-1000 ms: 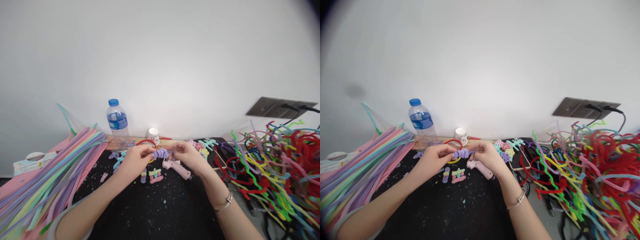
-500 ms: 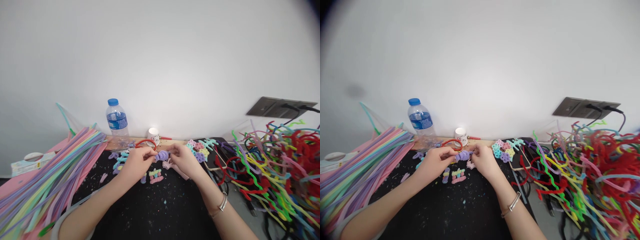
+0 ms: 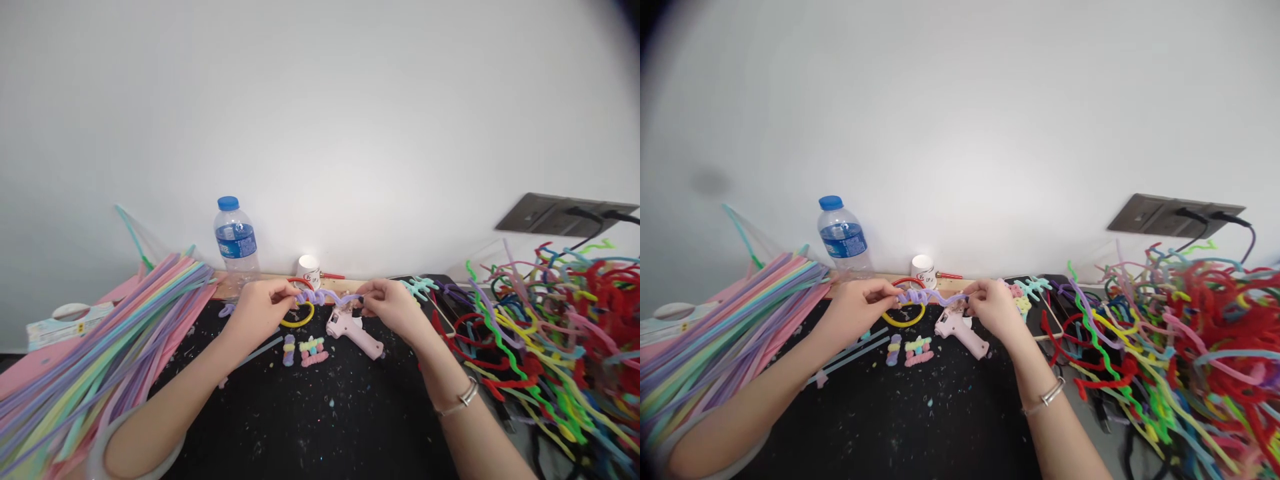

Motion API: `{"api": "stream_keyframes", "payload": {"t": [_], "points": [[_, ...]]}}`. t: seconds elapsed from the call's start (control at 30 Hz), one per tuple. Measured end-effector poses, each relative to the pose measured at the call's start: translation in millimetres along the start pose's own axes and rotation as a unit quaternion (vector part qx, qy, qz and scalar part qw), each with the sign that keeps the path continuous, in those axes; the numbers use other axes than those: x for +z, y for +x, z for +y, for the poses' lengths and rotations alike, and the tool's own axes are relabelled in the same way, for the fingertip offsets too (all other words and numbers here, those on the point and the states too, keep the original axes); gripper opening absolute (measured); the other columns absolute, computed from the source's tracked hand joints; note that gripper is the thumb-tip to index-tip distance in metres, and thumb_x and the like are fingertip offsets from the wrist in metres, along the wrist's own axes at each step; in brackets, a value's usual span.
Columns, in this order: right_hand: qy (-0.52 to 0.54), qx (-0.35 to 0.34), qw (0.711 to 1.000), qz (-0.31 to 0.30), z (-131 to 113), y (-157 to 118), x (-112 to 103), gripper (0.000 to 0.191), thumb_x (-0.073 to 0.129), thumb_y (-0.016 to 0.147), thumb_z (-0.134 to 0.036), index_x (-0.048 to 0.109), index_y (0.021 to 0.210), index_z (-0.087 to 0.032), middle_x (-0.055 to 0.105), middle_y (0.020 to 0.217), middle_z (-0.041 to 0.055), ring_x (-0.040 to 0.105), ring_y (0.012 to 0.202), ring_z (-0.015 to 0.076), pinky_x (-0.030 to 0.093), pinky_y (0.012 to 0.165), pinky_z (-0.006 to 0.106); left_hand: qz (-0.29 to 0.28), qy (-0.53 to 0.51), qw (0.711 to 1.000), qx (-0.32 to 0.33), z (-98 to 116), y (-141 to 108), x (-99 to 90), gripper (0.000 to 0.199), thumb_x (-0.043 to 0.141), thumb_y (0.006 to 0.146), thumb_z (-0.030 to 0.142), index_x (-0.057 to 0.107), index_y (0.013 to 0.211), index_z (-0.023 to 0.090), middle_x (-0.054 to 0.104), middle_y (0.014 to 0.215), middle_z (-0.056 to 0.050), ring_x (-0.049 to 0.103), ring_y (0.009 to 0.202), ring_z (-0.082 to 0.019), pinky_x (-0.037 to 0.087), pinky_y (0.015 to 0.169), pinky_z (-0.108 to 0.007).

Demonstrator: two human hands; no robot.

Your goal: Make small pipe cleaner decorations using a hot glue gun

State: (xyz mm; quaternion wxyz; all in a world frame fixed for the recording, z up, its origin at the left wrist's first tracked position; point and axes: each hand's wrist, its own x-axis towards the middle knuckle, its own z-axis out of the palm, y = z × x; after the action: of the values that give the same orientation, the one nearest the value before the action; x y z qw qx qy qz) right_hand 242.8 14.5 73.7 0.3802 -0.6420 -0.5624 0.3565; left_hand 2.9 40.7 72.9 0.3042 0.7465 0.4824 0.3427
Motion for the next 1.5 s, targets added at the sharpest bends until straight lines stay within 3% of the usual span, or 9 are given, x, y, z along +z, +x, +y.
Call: {"api": "stream_keyframes", "payload": {"t": [0.2, 0.43, 0.7, 0.9, 1.03, 1.17, 1.37, 1.5], "points": [[0.035, 0.042, 0.998, -0.035, -7.5, -5.4, -16.4, 0.016, 0.052, 0.066, -0.006, 0.06, 0.076, -0.014, 0.067, 0.06, 0.0029, 0.062, 0.053, 0.0123, 0.052, 0.055, 0.023, -0.022, 0.071, 0.994, 0.078, -0.7, 5.9, -16.6, 0.017, 0.053, 0.079, 0.024, 0.07, 0.077, 0.02, 0.072, 0.08, -0.001, 0.063, 0.072, -0.018, 0.046, 0.064, -0.026], [0.056, 0.055, 0.994, -0.074, -6.6, -6.8, -35.0, 0.016, 0.054, 0.063, -0.007, 0.061, 0.076, -0.013, 0.068, 0.062, 0.0034, 0.061, 0.053, 0.0107, 0.048, 0.051, 0.019, -0.05, 0.153, 0.971, 0.174, -10.0, 10.6, -39.9, 0.024, 0.046, 0.084, 0.022, 0.069, 0.082, 0.021, 0.072, 0.087, -0.004, 0.063, 0.082, -0.02, 0.045, 0.074, -0.028], [0.031, 0.069, 0.995, -0.068, -8.9, -9.8, -47.9, 0.016, 0.056, 0.061, -0.008, 0.061, 0.075, -0.014, 0.068, 0.061, 0.0031, 0.061, 0.053, 0.0114, 0.047, 0.05, 0.02, -0.03, 0.174, 0.965, 0.196, -12.1, 12.2, -60.7, 0.022, 0.047, 0.083, 0.022, 0.068, 0.077, 0.016, 0.071, 0.079, -0.005, 0.063, 0.075, -0.019, 0.046, 0.067, -0.027], [0.02, 0.065, 0.994, -0.088, -12.3, -12.3, -48.1, 0.014, 0.057, 0.062, -0.011, 0.062, 0.074, -0.015, 0.068, 0.061, 0.0028, 0.06, 0.053, 0.0121, 0.048, 0.051, 0.022, -0.026, 0.17, 0.972, 0.159, -13.4, 10.3, -68.0, 0.02, 0.049, 0.082, 0.021, 0.068, 0.079, 0.018, 0.071, 0.081, -0.004, 0.063, 0.075, -0.018, 0.045, 0.066, -0.026], [0.028, 0.032, 0.99, -0.135, -10.0, -10.3, -36.4, 0.018, 0.054, 0.065, -0.011, 0.064, 0.08, -0.014, 0.066, 0.06, 0.0007, 0.055, 0.048, 0.0086, 0.045, 0.05, 0.02, -0.113, 0.149, 0.976, 0.11, -10.7, 10.3, -51.1, 0.018, 0.051, 0.081, 0.024, 0.068, 0.078, 0.021, 0.071, 0.081, -0.001, 0.063, 0.074, -0.018, 0.044, 0.063, -0.024], [0.054, 0.011, 0.984, -0.167, -7.7, -8.4, -29.5, 0.018, 0.057, 0.067, -0.012, 0.065, 0.083, -0.014, 0.063, 0.059, -0.001, 0.054, 0.051, 0.0082, 0.042, 0.048, 0.018, -0.142, 0.119, 0.981, 0.051, -13.3, 12.4, -36.2, 0.016, 0.053, 0.078, 0.028, 0.067, 0.078, 0.022, 0.071, 0.081, 0.0, 0.063, 0.074, -0.019, 0.045, 0.064, -0.024], [0.128, 0.053, 0.98, -0.143, 1.1, -2.3, -34.0, 0.013, 0.066, 0.069, -0.02, 0.067, 0.08, -0.014, 0.057, 0.051, -0.0041, 0.047, 0.043, 0.0046, 0.031, 0.039, 0.014, -0.2, 0.062, 0.978, 0.003, -18.4, 14.7, -37.8, 0.018, 0.052, 0.077, 0.029, 0.067, 0.083, 0.021, 0.071, 0.081, -0.001, 0.064, 0.076, -0.019, 0.047, 0.064, -0.024], [0.164, 0.06, 0.976, -0.13, 8.8, 1.1, -37.1, 0.014, 0.07, 0.069, -0.027, 0.066, 0.074, -0.014, 0.059, 0.053, -0.0036, 0.048, 0.042, 0.0038, 0.036, 0.04, 0.014, -0.252, 0.046, 0.966, -0.015, -16.5, 14.5, -40.5, 0.018, 0.053, 0.076, 0.028, 0.067, 0.085, 0.021, 0.07, 0.08, -0.001, 0.065, 0.077, -0.02, 0.048, 0.065, -0.024]]}}
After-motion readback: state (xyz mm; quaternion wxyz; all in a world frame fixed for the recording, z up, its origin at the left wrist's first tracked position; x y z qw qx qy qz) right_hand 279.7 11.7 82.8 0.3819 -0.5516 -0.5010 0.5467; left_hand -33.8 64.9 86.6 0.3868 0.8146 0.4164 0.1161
